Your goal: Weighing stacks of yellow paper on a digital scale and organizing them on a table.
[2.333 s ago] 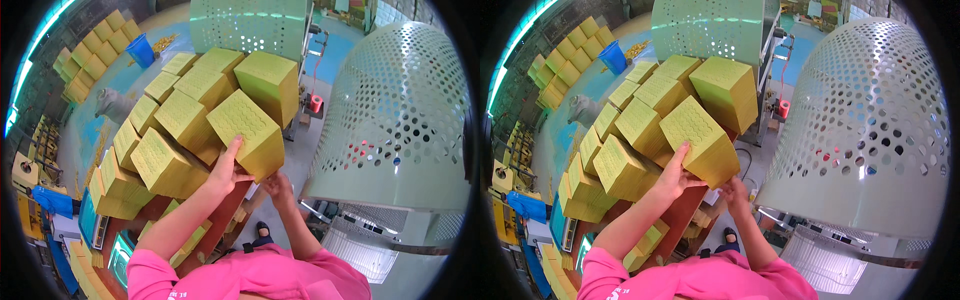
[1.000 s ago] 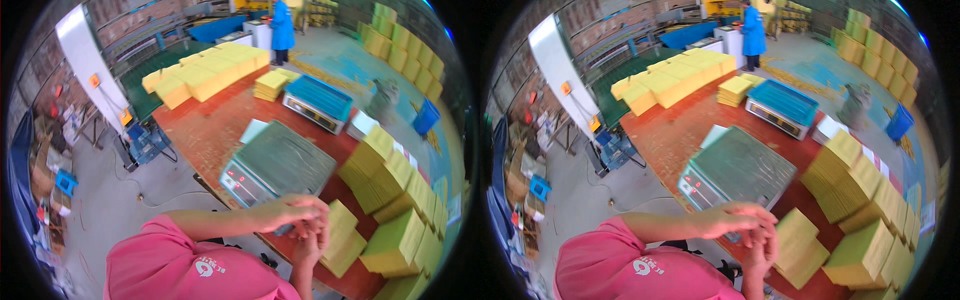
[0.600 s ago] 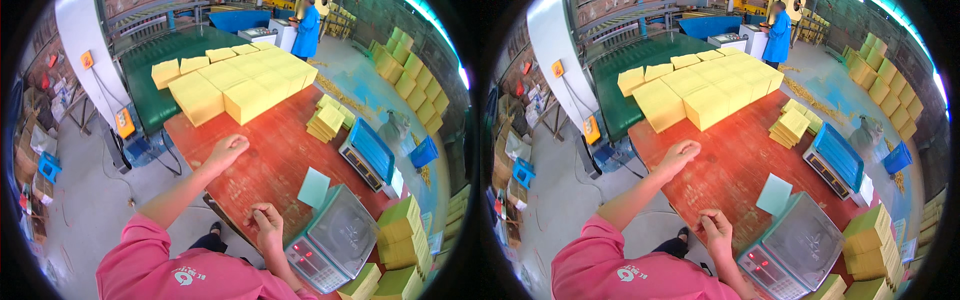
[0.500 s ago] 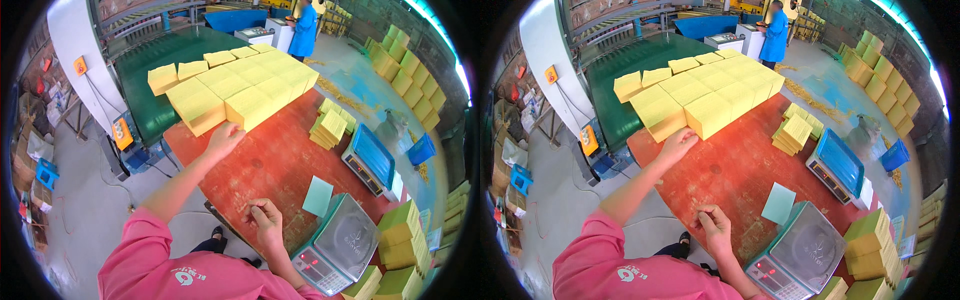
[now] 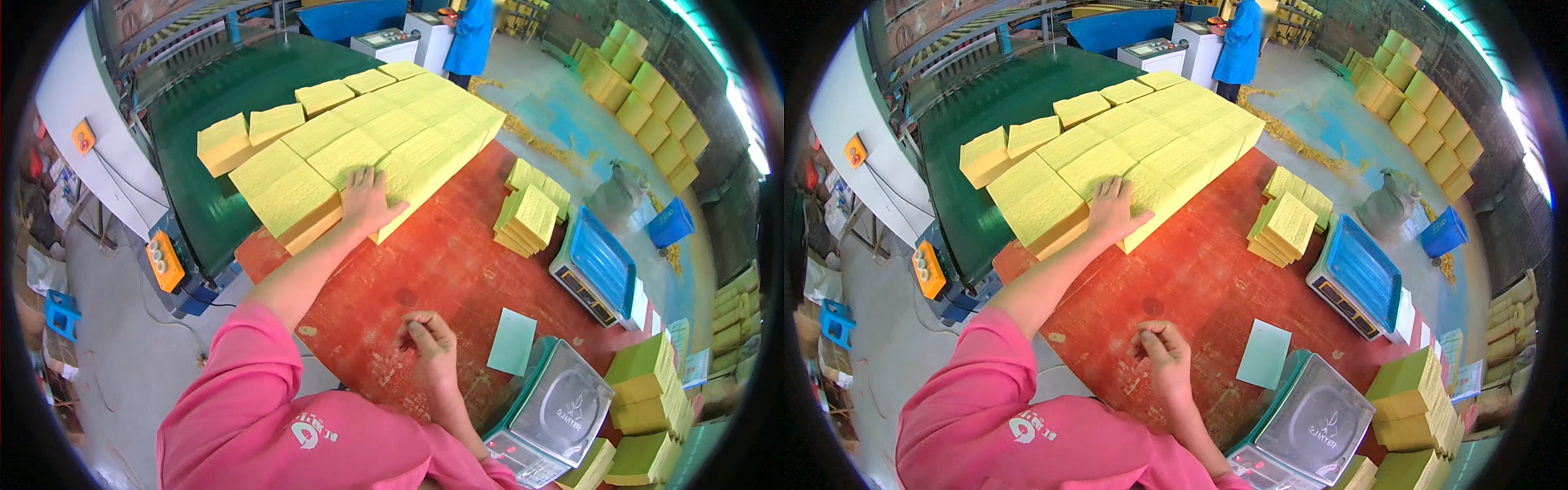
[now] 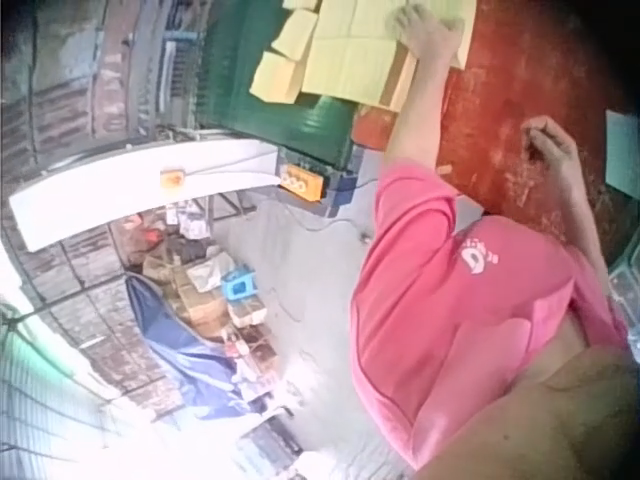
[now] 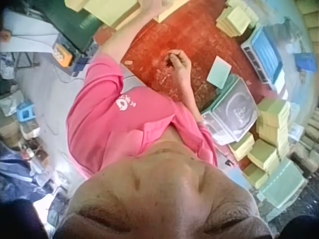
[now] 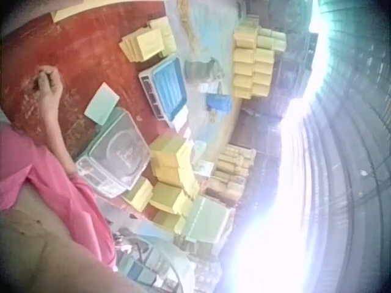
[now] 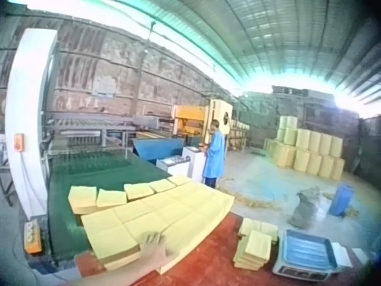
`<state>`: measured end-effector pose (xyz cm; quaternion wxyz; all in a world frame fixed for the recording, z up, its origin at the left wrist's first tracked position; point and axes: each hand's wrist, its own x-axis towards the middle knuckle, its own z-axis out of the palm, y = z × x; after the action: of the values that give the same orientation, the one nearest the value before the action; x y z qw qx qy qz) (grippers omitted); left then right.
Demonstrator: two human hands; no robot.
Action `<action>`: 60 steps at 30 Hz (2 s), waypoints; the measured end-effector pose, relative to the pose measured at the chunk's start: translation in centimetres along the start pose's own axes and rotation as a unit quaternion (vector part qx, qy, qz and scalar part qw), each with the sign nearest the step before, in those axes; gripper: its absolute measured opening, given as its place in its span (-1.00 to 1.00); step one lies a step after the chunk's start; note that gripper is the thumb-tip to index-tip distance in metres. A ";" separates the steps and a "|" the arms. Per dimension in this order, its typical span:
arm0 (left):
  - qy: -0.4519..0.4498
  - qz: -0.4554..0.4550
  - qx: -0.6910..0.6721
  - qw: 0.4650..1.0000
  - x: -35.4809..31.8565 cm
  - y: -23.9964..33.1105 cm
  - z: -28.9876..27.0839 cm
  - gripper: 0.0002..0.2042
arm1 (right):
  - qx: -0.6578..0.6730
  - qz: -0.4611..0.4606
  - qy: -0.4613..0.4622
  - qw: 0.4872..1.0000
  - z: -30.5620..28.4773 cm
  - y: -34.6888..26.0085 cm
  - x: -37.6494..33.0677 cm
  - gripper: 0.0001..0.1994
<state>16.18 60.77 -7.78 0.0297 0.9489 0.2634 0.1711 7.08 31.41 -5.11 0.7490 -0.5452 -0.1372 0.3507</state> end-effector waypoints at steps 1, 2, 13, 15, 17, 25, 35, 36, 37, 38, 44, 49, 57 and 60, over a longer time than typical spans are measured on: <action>0.010 0.007 0.011 1.000 -0.4 -0.2 0.0 -0.17 | 0.009 -0.009 0.001 1.000 -0.1 -0.4 1.2 -0.87; 0.018 0.015 0.020 1.000 -0.6 0.0 0.0 -0.13 | 0.017 -0.017 0.005 1.000 -0.2 -0.9 2.3 -0.87; -0.023 0.047 -0.069 0.996 -3.8 1.9 -1.6 -0.09 | 0.069 -0.057 0.025 0.996 -2.0 -1.1 6.9 -0.88; -0.031 0.073 -0.075 0.994 -6.1 3.5 -2.2 -0.08 | 0.053 -0.046 0.058 0.996 -3.6 0.6 5.1 -0.87; -0.025 0.138 -0.142 0.980 -10.3 5.3 -3.4 -0.08 | 0.043 -0.039 0.097 0.994 -5.2 2.5 2.5 -0.85; -0.105 0.298 -0.235 0.919 -24.8 10.0 -9.3 -0.06 | -0.117 -0.154 0.345 0.918 -10.3 5.6 -7.2 -0.66; -0.191 0.353 -0.184 0.897 -34.3 10.6 -13.2 -0.04 | -0.069 -0.066 0.258 0.961 -8.8 8.5 -20.1 -0.44; -0.181 0.355 -0.167 0.902 -34.8 10.9 -13.3 -0.07 | -0.055 -0.081 0.293 0.951 -8.9 9.1 -21.5 -0.58; -0.182 0.356 -0.164 0.902 -35.4 11.3 -13.7 -0.07 | -0.052 -0.081 0.293 0.951 -8.9 9.5 -23.5 -0.58; -0.180 0.342 -0.148 0.910 -35.5 11.6 -14.0 -0.07 | -0.069 -0.070 0.309 0.946 -8.8 9.6 -25.2 -0.65; -0.140 0.325 -0.106 0.929 -36.4 12.4 -14.4 -0.05 | 0.209 0.179 0.151 0.949 -10.7 15.4 -28.0 -0.60; -0.110 0.296 -0.105 0.943 -39.6 13.0 -14.5 -0.04 | 0.329 0.133 -0.075 0.932 -9.4 18.4 -23.1 -0.48; -0.138 0.078 -0.434 0.887 -42.7 10.8 -13.5 -0.08 | -0.087 -0.054 -0.048 0.994 -10.0 8.2 -28.2 -0.63; -0.259 -0.117 -0.766 0.577 -41.8 15.2 -16.6 -0.24 | -0.242 -0.253 0.019 0.936 -12.0 1.6 -29.9 -0.60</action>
<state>-15.62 25.85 -2.88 0.8322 0.5379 0.1243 0.0511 -7.85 2.86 -5.69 0.6608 -0.6639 -0.3370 0.0948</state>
